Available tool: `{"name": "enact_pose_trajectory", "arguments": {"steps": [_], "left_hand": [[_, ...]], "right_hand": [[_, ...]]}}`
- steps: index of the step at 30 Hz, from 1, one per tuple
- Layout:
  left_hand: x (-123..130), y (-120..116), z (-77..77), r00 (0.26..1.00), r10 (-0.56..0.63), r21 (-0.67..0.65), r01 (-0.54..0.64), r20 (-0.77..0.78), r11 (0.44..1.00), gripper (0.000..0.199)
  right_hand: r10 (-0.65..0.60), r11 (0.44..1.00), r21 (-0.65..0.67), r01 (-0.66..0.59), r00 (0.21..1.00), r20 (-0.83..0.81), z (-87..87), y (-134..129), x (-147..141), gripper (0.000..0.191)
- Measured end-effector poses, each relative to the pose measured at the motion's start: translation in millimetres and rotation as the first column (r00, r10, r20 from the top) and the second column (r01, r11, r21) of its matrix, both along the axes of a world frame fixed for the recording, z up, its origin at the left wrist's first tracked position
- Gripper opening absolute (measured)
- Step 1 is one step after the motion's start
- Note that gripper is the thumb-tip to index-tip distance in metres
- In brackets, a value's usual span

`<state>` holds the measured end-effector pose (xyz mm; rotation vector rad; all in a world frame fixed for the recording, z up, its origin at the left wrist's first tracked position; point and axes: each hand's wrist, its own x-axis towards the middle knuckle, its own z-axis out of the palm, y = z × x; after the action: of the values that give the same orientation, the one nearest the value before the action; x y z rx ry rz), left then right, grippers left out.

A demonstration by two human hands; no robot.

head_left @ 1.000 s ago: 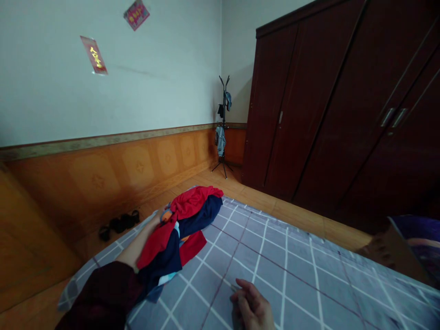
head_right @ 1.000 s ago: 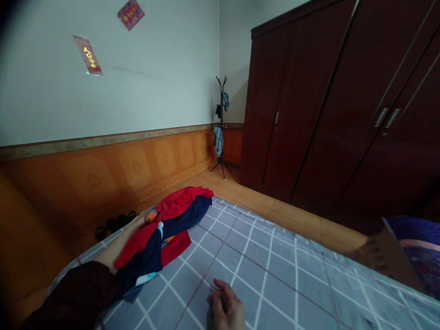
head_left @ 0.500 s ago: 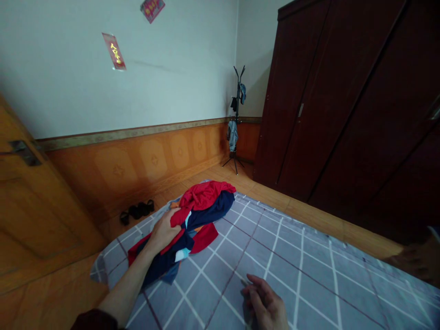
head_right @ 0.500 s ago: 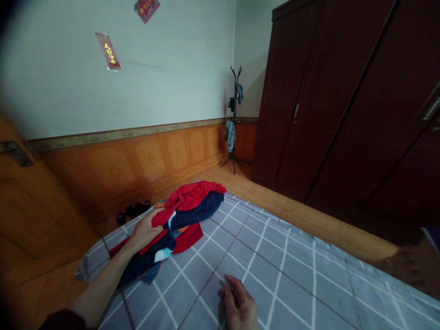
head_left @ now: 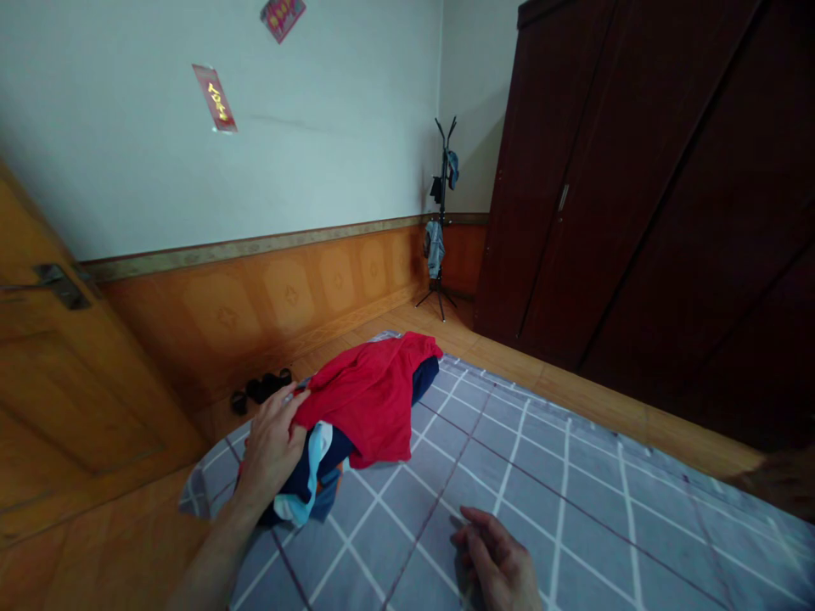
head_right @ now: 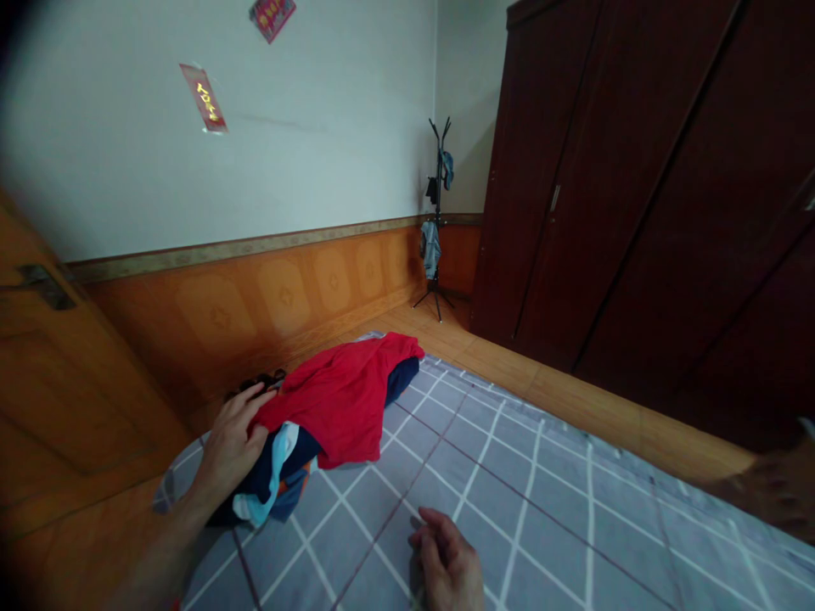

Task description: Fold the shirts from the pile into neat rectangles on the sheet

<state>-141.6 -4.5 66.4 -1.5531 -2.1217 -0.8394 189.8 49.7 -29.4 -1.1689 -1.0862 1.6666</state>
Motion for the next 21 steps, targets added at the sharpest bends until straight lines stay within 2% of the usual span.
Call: {"name": "enact_pose_trajectory", "arguments": {"steps": [2,4,6,8,10,12,15,18,21], "left_hand": [[16.8,6.3,9.3,0.999,-0.046,0.048,0.047,-0.019,0.998,0.040],[32.1,14.0,12.1,0.992,-0.127,-0.044,0.126,-0.016,0.991,0.036],[43.1,21.1,4.0,0.980,-0.197,-0.217,0.188,-0.017,0.958,0.043],[49.6,26.3,-11.5,0.972,-0.231,-0.357,0.203,-0.037,0.911,0.060],[53.0,29.5,-27.1,0.974,-0.219,-0.392,0.177,-0.064,0.903,0.065],[55.1,31.4,-36.2,0.981,-0.183,-0.343,0.153,-0.058,0.927,0.051],[57.3,33.5,-35.1,0.981,-0.193,-0.255,0.193,0.026,0.947,0.021],[62.1,34.5,-23.9,0.958,-0.252,-0.142,0.271,0.134,0.952,0.022],[78.8,31.5,-9.8,0.923,-0.304,-0.021,0.318,0.234,0.948,0.022]], "right_hand": [[0.029,1.000,-0.006,-0.029,1.000,-0.003,0.2,1.6,1.8,0.066],[0.030,1.000,-0.005,-0.030,1.000,-0.001,1.1,1.8,2.1,0.066],[0.021,1.000,0.010,-0.021,1.000,-0.003,1.8,0.8,1.3,0.063],[0.015,0.999,0.033,-0.014,1.000,-0.007,1.4,-0.6,0.4,0.060],[0.010,0.999,0.046,-0.009,1.000,-0.010,-0.2,-1.7,-0.2,0.058],[0.012,0.999,0.049,-0.012,1.000,-0.003,-1.7,-2.2,-0.4,0.059],[0.016,0.997,0.071,-0.018,1.000,0.027,-1.4,-1.8,-0.1,0.062],[0.017,0.996,0.088,-0.022,0.998,0.054,0.8,-1.5,0.0,0.063],[0.020,0.991,0.128,-0.029,0.998,0.066,1.5,-2.8,-0.7,0.061]]}}
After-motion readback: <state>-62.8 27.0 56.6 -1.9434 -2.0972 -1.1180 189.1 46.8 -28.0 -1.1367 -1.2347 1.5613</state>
